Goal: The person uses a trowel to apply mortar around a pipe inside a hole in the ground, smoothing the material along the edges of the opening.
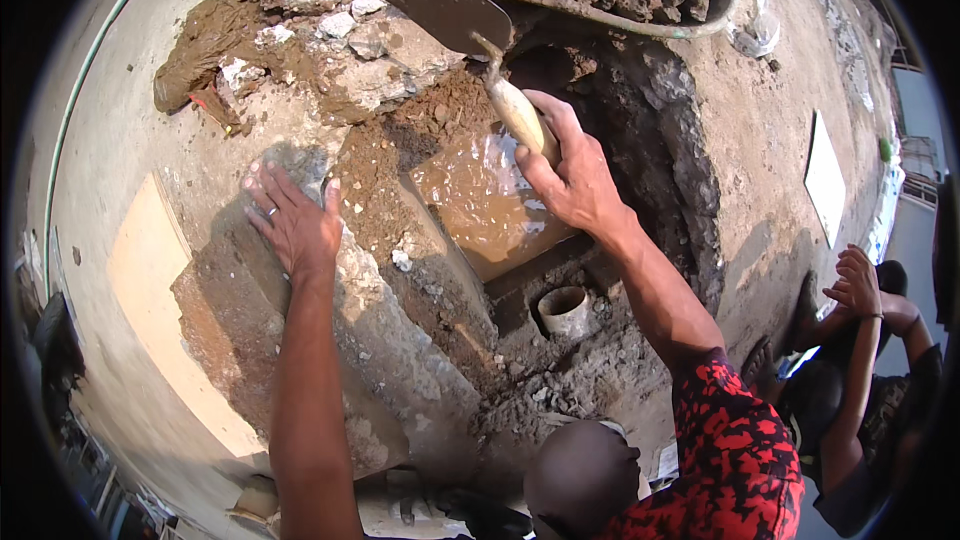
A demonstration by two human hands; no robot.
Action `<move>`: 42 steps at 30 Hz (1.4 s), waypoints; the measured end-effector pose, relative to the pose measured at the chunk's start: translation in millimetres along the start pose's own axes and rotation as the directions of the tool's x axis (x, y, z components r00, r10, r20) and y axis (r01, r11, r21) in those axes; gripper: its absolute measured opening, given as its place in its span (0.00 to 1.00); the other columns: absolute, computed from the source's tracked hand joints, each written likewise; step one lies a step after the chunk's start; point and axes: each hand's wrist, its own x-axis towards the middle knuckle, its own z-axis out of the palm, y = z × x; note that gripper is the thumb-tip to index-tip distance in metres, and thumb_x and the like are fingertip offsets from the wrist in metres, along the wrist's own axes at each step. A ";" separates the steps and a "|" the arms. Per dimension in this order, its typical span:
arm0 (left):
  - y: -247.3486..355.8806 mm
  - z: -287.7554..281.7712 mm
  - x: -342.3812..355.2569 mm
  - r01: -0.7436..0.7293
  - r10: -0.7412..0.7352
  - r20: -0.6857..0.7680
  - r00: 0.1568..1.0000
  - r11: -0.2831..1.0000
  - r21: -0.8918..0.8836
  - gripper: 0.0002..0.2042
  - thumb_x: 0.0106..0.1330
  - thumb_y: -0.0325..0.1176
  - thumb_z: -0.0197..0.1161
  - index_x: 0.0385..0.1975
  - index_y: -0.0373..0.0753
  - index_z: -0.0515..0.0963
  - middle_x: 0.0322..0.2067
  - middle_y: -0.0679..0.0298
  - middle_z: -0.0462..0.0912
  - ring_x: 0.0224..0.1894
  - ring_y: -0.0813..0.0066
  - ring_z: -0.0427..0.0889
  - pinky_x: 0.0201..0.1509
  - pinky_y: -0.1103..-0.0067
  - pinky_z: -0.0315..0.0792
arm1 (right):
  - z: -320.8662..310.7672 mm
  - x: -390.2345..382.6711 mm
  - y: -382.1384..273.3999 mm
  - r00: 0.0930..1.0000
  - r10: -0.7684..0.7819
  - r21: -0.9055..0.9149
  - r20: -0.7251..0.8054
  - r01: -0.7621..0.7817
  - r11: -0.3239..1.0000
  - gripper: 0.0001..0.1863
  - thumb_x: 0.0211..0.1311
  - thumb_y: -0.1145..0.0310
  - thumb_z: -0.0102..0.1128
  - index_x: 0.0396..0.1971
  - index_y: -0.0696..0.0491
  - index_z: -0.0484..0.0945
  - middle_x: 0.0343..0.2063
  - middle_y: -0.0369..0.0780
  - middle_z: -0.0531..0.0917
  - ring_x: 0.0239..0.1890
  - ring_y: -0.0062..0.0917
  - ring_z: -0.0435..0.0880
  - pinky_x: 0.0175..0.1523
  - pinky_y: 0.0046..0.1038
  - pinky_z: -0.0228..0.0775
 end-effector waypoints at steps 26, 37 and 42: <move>-6.4 18.1 1.6 -0.067 0.072 -0.172 0.982 0.997 0.034 0.44 0.64 0.62 0.47 0.65 0.27 0.47 0.68 0.44 0.46 0.70 0.48 0.43 0.71 0.56 0.40 | 267.8 -123.7 317.7 0.657 0.718 -0.056 -0.229 -0.746 0.664 0.30 0.58 0.65 0.55 0.59 0.63 0.62 0.45 0.60 0.76 0.47 0.53 0.77 0.47 0.42 0.71; -7.9 15.3 1.6 -0.068 0.065 -0.182 0.981 0.998 -0.009 0.45 0.64 0.62 0.47 0.67 0.27 0.44 0.69 0.45 0.43 0.71 0.49 0.39 0.71 0.55 0.38 | 307.4 -162.6 306.7 0.784 0.619 -0.118 -0.049 -0.620 0.776 0.31 0.59 0.68 0.51 0.62 0.61 0.58 0.49 0.54 0.77 0.50 0.47 0.77 0.51 0.38 0.70; 0.9 15.1 6.6 -0.082 0.079 -0.151 0.985 0.996 -0.016 0.46 0.64 0.63 0.45 0.67 0.27 0.42 0.69 0.44 0.40 0.72 0.48 0.38 0.71 0.55 0.36 | 297.9 -166.8 338.6 0.771 0.630 -0.140 0.088 -0.617 0.775 0.32 0.59 0.65 0.53 0.62 0.61 0.59 0.51 0.55 0.75 0.54 0.45 0.75 0.55 0.35 0.69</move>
